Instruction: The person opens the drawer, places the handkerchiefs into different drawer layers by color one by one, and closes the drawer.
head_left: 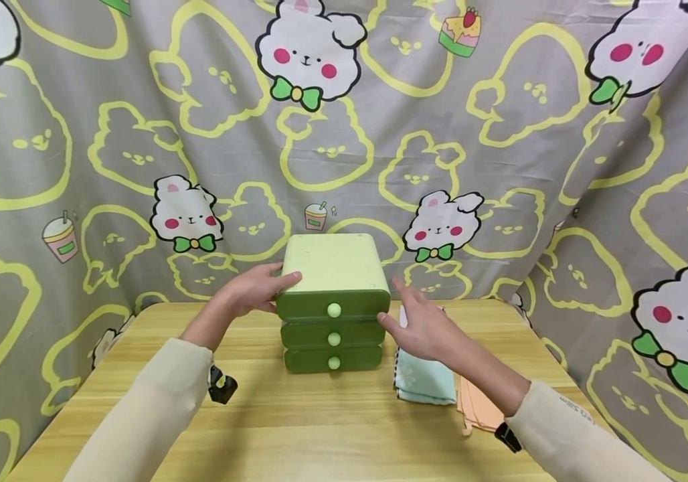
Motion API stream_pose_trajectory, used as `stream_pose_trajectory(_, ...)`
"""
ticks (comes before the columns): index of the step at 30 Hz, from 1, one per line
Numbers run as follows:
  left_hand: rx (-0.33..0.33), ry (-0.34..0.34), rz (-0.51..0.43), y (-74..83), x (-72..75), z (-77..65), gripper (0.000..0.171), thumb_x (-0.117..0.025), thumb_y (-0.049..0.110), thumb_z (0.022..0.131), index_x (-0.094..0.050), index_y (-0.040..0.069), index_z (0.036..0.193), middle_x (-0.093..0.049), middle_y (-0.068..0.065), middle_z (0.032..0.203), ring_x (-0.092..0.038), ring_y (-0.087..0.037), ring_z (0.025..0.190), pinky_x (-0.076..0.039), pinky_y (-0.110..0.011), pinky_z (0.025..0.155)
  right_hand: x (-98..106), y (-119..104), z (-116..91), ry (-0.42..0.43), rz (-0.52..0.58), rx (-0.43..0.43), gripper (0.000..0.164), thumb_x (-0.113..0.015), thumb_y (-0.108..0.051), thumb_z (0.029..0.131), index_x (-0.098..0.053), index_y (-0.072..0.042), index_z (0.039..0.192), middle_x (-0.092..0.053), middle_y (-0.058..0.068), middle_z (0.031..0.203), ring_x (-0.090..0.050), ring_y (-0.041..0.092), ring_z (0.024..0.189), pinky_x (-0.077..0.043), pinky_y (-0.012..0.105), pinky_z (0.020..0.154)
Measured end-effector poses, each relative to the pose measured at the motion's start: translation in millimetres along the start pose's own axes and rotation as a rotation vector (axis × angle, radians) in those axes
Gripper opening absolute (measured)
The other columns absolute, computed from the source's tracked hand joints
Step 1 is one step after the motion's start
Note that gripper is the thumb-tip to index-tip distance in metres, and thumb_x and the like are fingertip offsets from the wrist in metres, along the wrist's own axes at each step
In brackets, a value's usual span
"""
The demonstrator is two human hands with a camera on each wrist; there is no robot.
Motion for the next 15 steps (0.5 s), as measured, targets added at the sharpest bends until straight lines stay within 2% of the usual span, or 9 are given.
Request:
stream_pose_trajectory(5, 0.001, 0.005, -0.008, 1.2, -1.0, -0.9, 0.072, -0.048, 0.041, 0.108, -0.018, 0.004, 0.162, -0.065, -0.022, 0.127, -0.065, -0.034, 0.119, -0.057, -0.046, 0.096, -1, -7, -2, -0.07, -0.028, -0.029, 0.084, -0.049, -0.052, 0.103, -0.019, 0.003, 0.16, -0.043, 0.029, 0.154, -0.046, 0.045, 0.139, -0.041, 0.061, 0.111)
stream_pose_trajectory(8, 0.007, 0.008, -0.007, 1.0, -0.4, -1.0, 0.07, -0.047, 0.04, 0.108, -0.019, 0.005, 0.162, -0.066, -0.022, 0.126, -0.067, -0.032, 0.116, -0.058, -0.045, 0.094, -2, -14, -3, -0.087, -0.026, -0.024, 0.075, -0.05, -0.045, 0.104, -0.031, 0.009, 0.153, -0.056, 0.031, 0.141, -0.059, 0.042, 0.126, -0.05, 0.055, 0.101)
stream_pose_trajectory(10, 0.015, 0.012, -0.015, 0.6, 0.0, -1.2, 0.07, -0.048, 0.04, 0.108, -0.019, 0.006, 0.162, -0.066, -0.022, 0.126, -0.067, -0.031, 0.114, -0.059, -0.044, 0.092, -3, -19, -2, -0.1, -0.026, -0.017, 0.061, -0.05, -0.041, 0.104, -0.05, 0.009, 0.14, -0.066, 0.027, 0.123, -0.067, 0.037, 0.109, -0.055, 0.051, 0.09)
stream_pose_trajectory(12, 0.013, 0.008, -0.016, 0.9, 0.2, -0.9, 0.072, -0.048, 0.04, 0.108, -0.017, 0.005, 0.162, -0.065, -0.023, 0.128, -0.068, -0.031, 0.113, -0.06, -0.044, 0.091, -5, -24, -1, -0.122, -0.012, -0.004, 0.048, -0.051, -0.039, 0.104, -0.065, 0.006, 0.115, -0.071, 0.02, 0.097, -0.067, 0.03, 0.083, -0.055, 0.047, 0.076)
stream_pose_trajectory(13, 0.019, 0.013, -0.021, 0.5, 0.5, -0.6, 0.072, -0.049, 0.04, 0.107, -0.018, 0.005, 0.162, -0.065, -0.023, 0.127, -0.068, -0.031, 0.113, -0.06, -0.043, 0.091, -6, -26, 0, -0.13, -0.002, 0.003, 0.045, -0.051, -0.038, 0.104, -0.068, 0.004, 0.106, -0.07, 0.015, 0.089, -0.065, 0.025, 0.077, -0.054, 0.044, 0.071)
stream_pose_trajectory(15, 0.023, 0.015, -0.023, -0.1, 0.9, -0.2, 0.074, -0.049, 0.041, 0.107, -0.017, 0.005, 0.163, -0.065, -0.023, 0.128, -0.068, -0.031, 0.113, -0.06, -0.043, 0.091, -8, -30, 1, -0.148, 0.03, 0.014, 0.041, -0.052, -0.038, 0.104, -0.071, -0.002, 0.099, -0.069, 0.007, 0.084, -0.063, 0.02, 0.074, -0.054, 0.041, 0.07)
Point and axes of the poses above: each hand's wrist, its own z-axis towards the middle knuckle, its own x-axis out of the back of the hand, y = z × x, the point moved 7 cm from there along z, towards the middle knuckle
